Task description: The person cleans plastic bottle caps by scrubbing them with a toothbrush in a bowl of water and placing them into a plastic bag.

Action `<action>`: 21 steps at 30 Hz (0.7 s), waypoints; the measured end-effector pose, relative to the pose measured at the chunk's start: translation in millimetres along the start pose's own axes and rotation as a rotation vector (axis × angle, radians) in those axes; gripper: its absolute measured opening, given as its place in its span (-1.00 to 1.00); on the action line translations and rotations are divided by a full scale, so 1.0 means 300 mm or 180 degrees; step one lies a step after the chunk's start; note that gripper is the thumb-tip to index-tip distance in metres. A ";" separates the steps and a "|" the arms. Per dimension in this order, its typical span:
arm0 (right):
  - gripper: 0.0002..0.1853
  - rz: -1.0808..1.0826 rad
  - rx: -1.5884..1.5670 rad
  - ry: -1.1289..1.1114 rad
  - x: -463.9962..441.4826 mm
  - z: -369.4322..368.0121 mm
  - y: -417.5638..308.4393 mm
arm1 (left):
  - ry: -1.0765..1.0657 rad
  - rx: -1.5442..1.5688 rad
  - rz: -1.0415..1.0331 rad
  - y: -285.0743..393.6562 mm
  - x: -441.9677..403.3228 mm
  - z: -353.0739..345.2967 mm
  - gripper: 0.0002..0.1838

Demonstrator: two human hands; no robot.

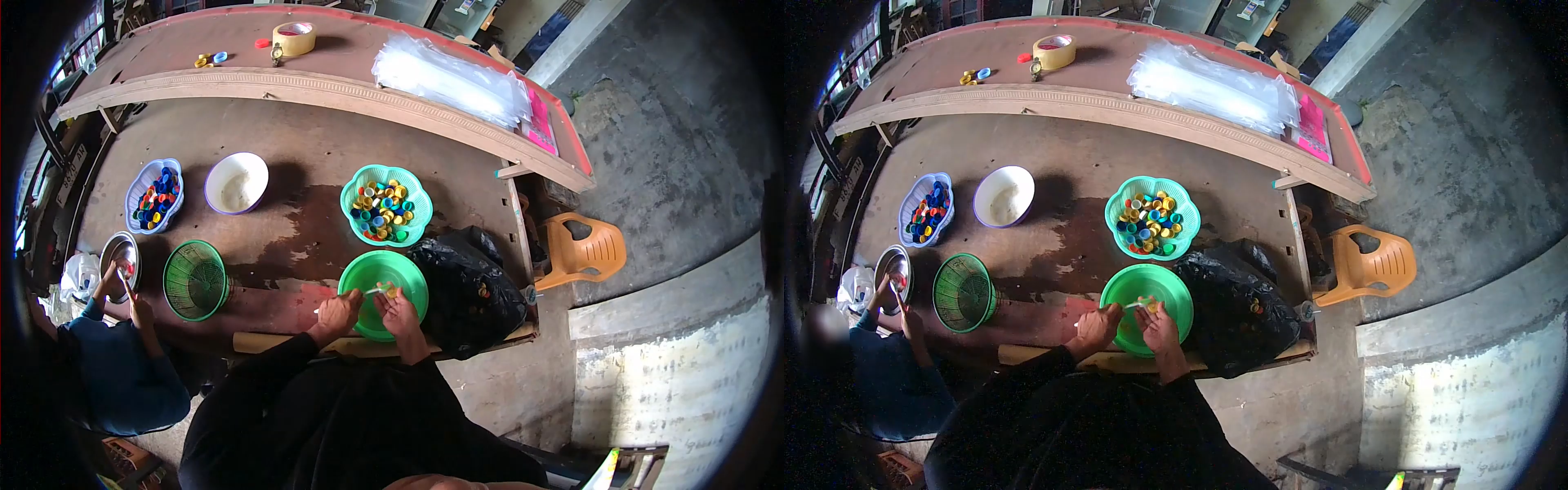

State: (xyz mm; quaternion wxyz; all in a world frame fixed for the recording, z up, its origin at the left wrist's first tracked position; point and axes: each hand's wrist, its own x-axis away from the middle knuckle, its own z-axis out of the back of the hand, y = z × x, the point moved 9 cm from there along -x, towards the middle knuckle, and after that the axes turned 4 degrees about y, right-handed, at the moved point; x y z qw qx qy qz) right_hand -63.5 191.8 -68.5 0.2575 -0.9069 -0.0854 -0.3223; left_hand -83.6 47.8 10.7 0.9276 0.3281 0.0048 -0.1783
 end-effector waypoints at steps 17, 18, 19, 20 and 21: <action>0.03 0.2448 0.4674 -0.0090 0.141 -0.225 -0.205 | -0.0142 -0.0199 0.0103 -0.063 -0.020 0.039 -0.77; 0.03 0.2334 0.4769 -0.0092 0.139 -0.231 -0.200 | -0.0001 0.0008 -0.0096 -0.034 -0.020 0.064 -0.77; 0.04 0.2223 0.4859 -0.0095 0.137 -0.238 -0.193 | 0.0022 0.0000 -0.0077 -0.022 -0.017 0.079 -0.77; 0.05 0.2279 0.5235 -0.0009 0.152 -0.271 -0.193 | -0.0040 0.0002 -0.0223 0.009 -0.011 0.085 -0.76; 0.05 0.2292 0.5248 -0.0045 0.156 -0.283 -0.196 | -0.0093 0.0005 -0.0369 0.030 -0.007 0.084 -0.76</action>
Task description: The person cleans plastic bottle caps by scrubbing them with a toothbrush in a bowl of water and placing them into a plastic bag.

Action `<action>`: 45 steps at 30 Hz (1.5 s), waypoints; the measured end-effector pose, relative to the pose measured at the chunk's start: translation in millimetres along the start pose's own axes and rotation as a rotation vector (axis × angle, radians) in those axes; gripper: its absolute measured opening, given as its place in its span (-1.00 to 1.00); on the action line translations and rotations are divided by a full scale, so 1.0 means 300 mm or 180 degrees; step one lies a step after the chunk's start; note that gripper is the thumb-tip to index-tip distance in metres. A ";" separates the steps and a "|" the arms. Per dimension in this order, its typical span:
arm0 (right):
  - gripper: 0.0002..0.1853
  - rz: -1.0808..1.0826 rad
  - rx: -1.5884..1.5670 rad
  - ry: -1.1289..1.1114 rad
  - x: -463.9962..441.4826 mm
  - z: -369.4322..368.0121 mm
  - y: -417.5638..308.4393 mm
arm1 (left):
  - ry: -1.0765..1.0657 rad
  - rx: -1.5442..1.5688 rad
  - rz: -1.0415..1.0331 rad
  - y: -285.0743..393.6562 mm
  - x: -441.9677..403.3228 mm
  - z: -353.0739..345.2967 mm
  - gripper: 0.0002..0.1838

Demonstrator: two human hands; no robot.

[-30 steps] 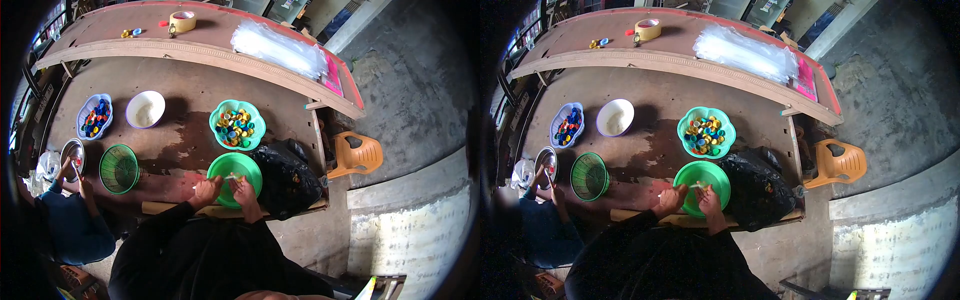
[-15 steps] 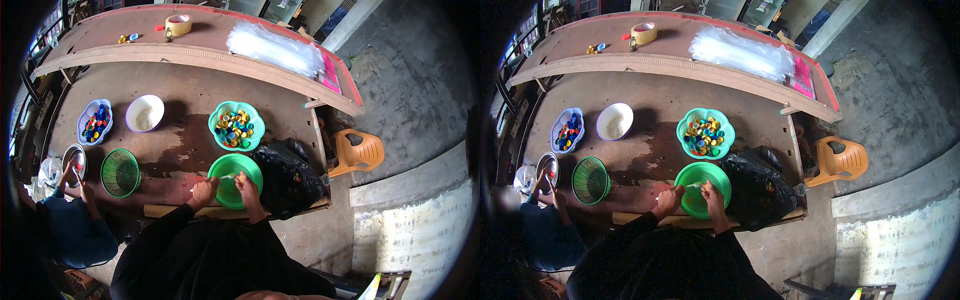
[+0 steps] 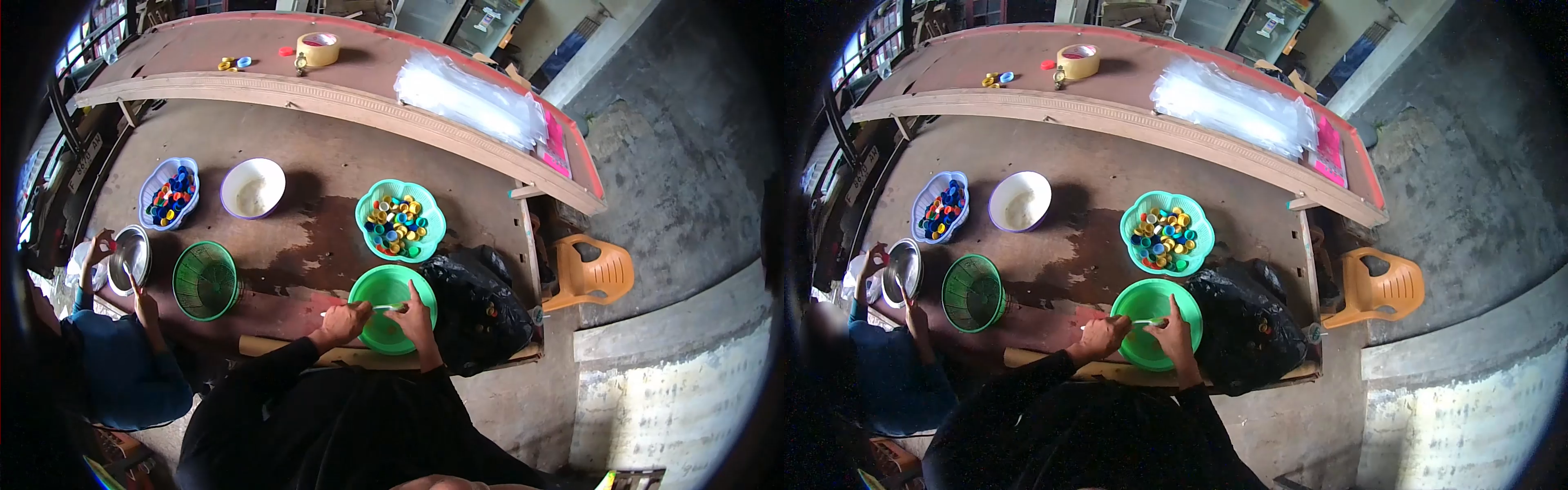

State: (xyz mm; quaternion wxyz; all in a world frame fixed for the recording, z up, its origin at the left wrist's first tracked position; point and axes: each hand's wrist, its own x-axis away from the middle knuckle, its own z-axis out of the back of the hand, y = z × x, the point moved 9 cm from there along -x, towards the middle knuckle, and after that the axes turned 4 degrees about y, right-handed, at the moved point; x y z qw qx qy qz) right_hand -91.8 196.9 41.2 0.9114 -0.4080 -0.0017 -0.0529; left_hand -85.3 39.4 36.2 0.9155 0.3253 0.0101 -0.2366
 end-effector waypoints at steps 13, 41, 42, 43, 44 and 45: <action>-0.02 -0.0206 -0.0464 0.0045 -0.007 0.015 0.017 | 0.0066 0.0019 0.0202 -0.061 -0.025 -0.028 -0.78; -0.05 0.0103 -0.0223 0.0132 0.035 0.009 0.003 | 0.0163 -0.0030 0.0019 -0.053 0.035 -0.091 -0.75; -0.05 0.0054 -0.0224 0.0149 0.042 0.012 0.009 | 0.0082 -0.0116 -0.0075 -0.030 0.043 -0.093 -0.75; -0.05 0.0130 0.0009 0.0227 0.040 0.022 0.003 | 0.0039 -0.0100 -0.0092 -0.019 0.050 -0.090 -0.75; -0.05 0.0220 0.0243 0.0300 0.040 0.032 -0.008 | 0.0177 -0.0061 -0.0127 -0.010 0.048 -0.065 -0.76; -0.06 0.0071 -0.0232 0.0249 0.037 0.027 0.012 | 0.0339 -0.0033 -0.0159 -0.008 0.038 -0.039 -0.76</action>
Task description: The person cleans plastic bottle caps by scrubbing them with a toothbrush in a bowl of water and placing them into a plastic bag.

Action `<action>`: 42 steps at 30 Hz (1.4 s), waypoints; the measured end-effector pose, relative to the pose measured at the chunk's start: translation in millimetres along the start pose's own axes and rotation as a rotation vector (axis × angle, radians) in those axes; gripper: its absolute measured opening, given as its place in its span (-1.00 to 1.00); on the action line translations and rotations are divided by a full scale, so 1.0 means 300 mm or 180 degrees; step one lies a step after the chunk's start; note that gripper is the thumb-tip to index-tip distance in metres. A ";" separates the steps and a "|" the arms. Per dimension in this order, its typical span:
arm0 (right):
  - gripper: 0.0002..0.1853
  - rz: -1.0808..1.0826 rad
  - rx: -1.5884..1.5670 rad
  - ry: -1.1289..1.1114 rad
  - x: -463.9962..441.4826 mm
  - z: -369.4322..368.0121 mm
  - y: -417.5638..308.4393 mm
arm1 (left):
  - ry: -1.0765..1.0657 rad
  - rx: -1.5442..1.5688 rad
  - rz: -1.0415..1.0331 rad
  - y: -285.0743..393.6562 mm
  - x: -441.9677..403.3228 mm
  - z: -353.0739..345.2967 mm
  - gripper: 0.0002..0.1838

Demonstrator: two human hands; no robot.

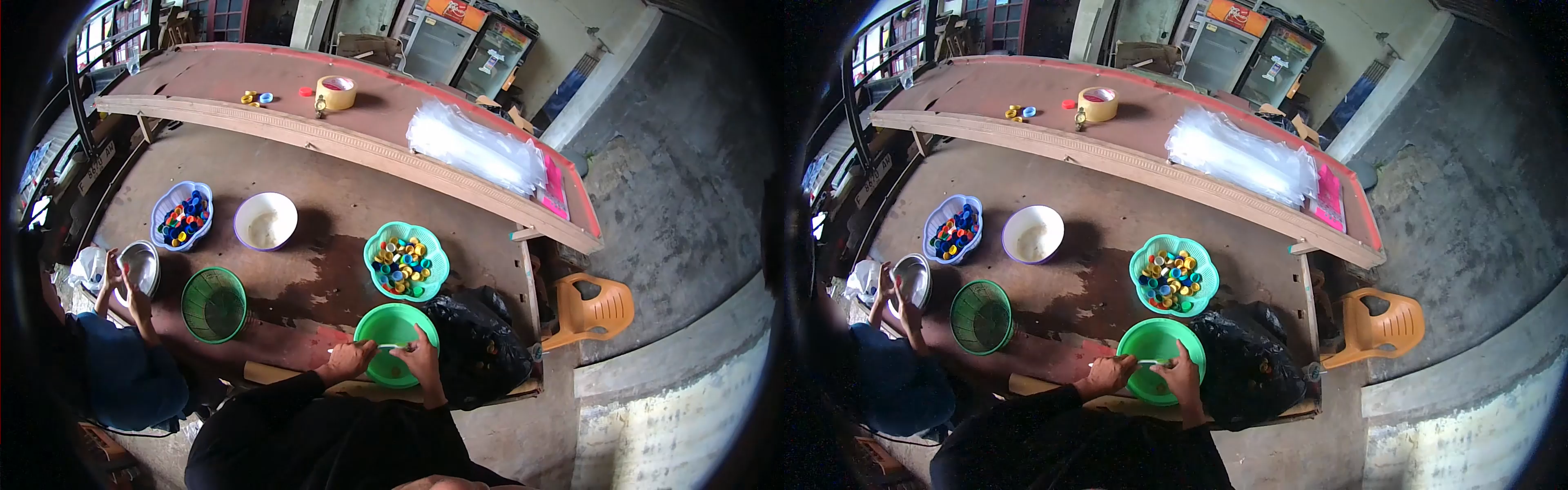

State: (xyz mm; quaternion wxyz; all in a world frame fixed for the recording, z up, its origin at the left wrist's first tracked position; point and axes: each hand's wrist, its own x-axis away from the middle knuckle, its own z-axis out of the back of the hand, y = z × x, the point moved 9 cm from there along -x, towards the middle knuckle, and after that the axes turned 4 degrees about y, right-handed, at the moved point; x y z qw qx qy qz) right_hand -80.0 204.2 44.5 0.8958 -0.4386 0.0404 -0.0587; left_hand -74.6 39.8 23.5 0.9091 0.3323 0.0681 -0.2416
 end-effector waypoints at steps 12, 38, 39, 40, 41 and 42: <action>-0.09 -0.0070 -0.0224 0.0098 -0.024 -0.007 0.012 | -0.0353 -0.0006 0.0055 -0.013 -0.046 0.010 -0.78; -0.09 -0.0046 0.0417 -0.0138 -0.058 -0.029 -0.002 | -0.0437 0.0078 0.0128 -0.048 -0.056 -0.023 -0.77; -0.09 0.0053 0.0607 -0.0141 -0.055 -0.033 -0.003 | -0.0421 0.0106 0.0020 -0.017 -0.053 -0.015 -0.77; -0.09 0.0035 0.0617 -0.0142 -0.049 -0.025 0.006 | -0.0405 0.0130 -0.0086 0.007 -0.050 -0.011 -0.77; -0.10 -0.0065 0.0528 -0.0152 -0.050 -0.008 -0.014 | -0.0409 0.0133 -0.0090 0.000 -0.052 -0.020 -0.77; -0.11 -0.0164 0.0430 -0.0160 -0.051 0.000 -0.020 | -0.0388 0.0122 -0.0014 -0.025 -0.054 -0.030 -0.77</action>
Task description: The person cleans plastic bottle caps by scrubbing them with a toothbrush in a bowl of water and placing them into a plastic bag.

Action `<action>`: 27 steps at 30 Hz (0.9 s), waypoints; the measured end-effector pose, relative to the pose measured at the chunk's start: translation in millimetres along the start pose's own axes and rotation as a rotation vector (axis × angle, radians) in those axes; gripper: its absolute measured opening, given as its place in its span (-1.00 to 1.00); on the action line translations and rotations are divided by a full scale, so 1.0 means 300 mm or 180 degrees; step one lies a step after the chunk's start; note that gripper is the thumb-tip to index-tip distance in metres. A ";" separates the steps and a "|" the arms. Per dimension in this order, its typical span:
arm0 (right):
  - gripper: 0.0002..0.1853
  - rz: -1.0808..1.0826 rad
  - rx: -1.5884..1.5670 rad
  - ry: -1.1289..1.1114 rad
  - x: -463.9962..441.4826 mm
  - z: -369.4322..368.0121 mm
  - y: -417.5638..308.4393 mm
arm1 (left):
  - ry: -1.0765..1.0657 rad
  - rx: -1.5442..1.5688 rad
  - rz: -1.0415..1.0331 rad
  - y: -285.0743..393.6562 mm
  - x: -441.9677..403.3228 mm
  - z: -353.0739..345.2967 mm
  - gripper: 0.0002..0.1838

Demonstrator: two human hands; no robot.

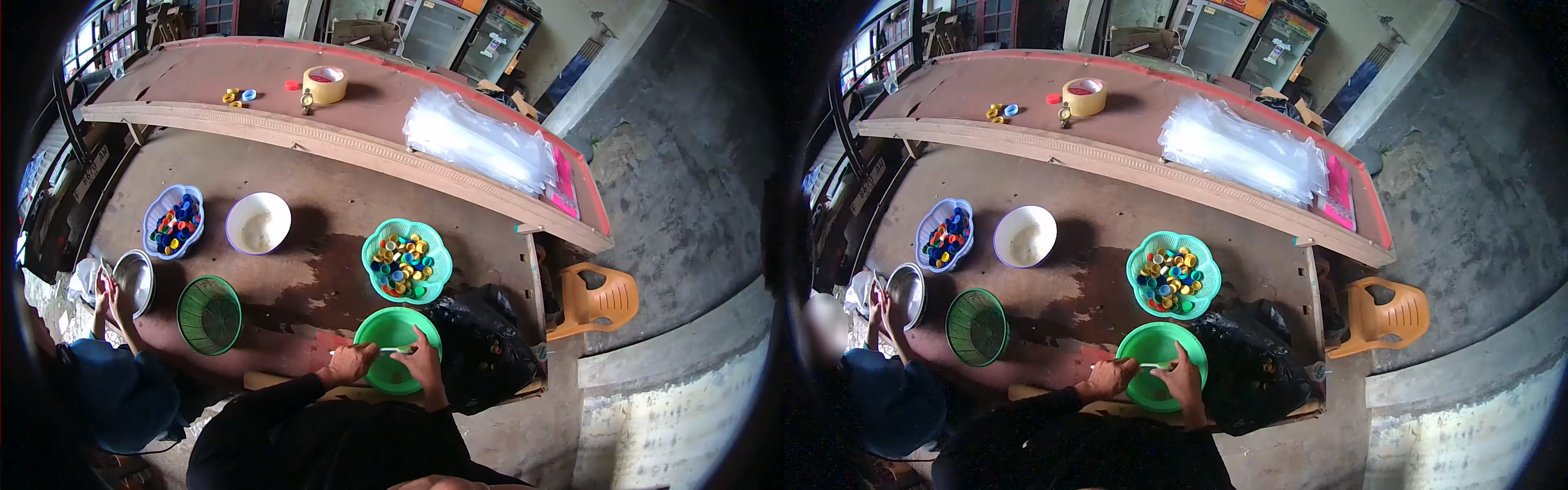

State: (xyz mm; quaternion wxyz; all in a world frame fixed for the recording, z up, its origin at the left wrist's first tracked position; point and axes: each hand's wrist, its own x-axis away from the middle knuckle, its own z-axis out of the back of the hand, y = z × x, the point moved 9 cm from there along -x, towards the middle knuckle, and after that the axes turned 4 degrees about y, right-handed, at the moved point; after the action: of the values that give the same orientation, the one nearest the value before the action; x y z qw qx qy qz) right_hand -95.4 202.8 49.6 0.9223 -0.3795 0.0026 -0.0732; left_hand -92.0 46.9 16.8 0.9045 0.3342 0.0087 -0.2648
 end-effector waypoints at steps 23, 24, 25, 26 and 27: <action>-0.68 -0.2287 -0.5124 -0.0319 0.097 -0.258 0.251 | 0.0197 -0.0088 0.0281 0.011 0.008 0.039 -0.78; -0.67 -0.2208 -0.5021 -0.0414 0.098 -0.268 0.252 | 0.0245 -0.0107 0.0077 0.045 0.013 0.047 -0.78; -0.67 -0.2208 -0.5029 -0.0411 0.105 -0.279 0.258 | 0.0240 -0.0112 0.0073 0.053 0.018 0.042 -0.78; -0.67 -0.2275 -0.5216 -0.0351 0.111 -0.272 0.219 | 0.0219 -0.0178 0.0067 0.060 0.023 0.033 -0.78; -0.67 -0.2339 -0.5399 -0.0293 0.116 -0.267 0.196 | 0.0203 -0.0243 0.0062 0.062 0.025 0.026 -0.78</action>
State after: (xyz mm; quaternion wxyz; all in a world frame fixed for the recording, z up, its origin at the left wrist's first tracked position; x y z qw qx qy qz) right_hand -58.1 183.3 -46.8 0.2538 -0.9072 -0.1018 -0.3196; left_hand -77.9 50.4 32.6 0.9184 0.3077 0.0444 -0.2446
